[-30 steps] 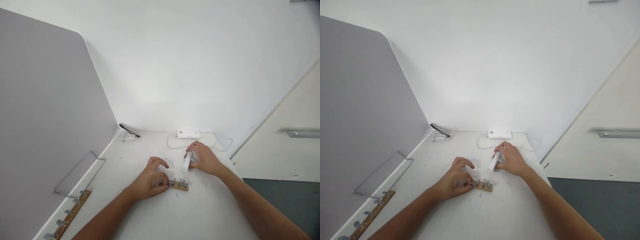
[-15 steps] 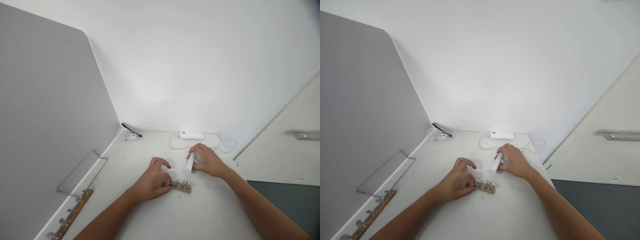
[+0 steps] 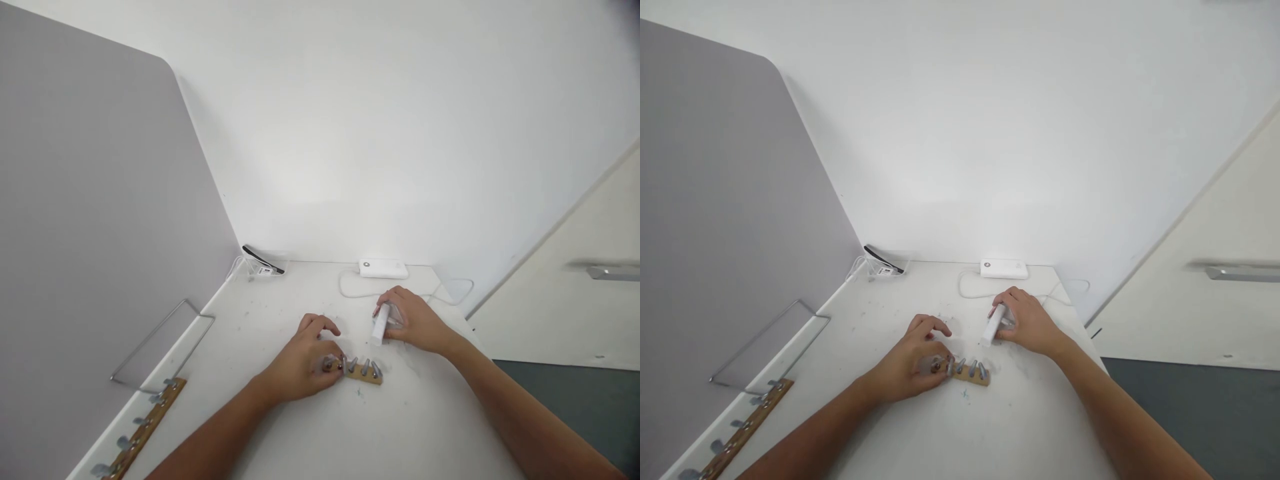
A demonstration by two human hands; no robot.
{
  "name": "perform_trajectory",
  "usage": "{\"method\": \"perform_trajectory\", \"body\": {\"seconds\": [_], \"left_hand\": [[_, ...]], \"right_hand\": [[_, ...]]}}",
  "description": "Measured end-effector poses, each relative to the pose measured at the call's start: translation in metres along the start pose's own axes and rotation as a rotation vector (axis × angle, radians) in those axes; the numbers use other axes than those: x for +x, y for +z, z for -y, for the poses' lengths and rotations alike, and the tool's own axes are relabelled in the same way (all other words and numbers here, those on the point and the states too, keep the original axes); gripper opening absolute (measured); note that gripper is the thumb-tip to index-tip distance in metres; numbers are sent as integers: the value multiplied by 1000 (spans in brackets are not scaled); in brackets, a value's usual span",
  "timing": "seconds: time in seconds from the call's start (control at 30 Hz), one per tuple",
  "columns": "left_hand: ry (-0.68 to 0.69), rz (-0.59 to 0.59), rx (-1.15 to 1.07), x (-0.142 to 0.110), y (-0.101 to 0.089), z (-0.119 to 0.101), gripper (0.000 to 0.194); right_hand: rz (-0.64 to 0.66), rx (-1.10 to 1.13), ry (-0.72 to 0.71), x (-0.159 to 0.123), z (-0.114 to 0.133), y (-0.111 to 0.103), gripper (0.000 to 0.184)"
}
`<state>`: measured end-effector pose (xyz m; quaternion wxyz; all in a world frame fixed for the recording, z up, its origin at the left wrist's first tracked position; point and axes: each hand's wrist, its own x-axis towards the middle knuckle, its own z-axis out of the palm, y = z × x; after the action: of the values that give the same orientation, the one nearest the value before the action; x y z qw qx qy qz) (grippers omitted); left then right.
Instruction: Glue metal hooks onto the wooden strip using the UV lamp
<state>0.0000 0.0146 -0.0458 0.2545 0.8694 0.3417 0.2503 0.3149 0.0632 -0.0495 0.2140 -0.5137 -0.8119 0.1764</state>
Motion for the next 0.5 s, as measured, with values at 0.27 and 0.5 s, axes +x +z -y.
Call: {"method": "perform_trajectory", "body": {"seconds": [0.27, 0.5], "left_hand": [[-26, -11, -18, -1, 0, 2, 21], [-22, 43, -44, 0, -3, 1, 24]], "right_hand": [[-1, 4, -13, -1, 1, -1, 40], [4, 0, -7, -1, 3, -2, 41]]}}
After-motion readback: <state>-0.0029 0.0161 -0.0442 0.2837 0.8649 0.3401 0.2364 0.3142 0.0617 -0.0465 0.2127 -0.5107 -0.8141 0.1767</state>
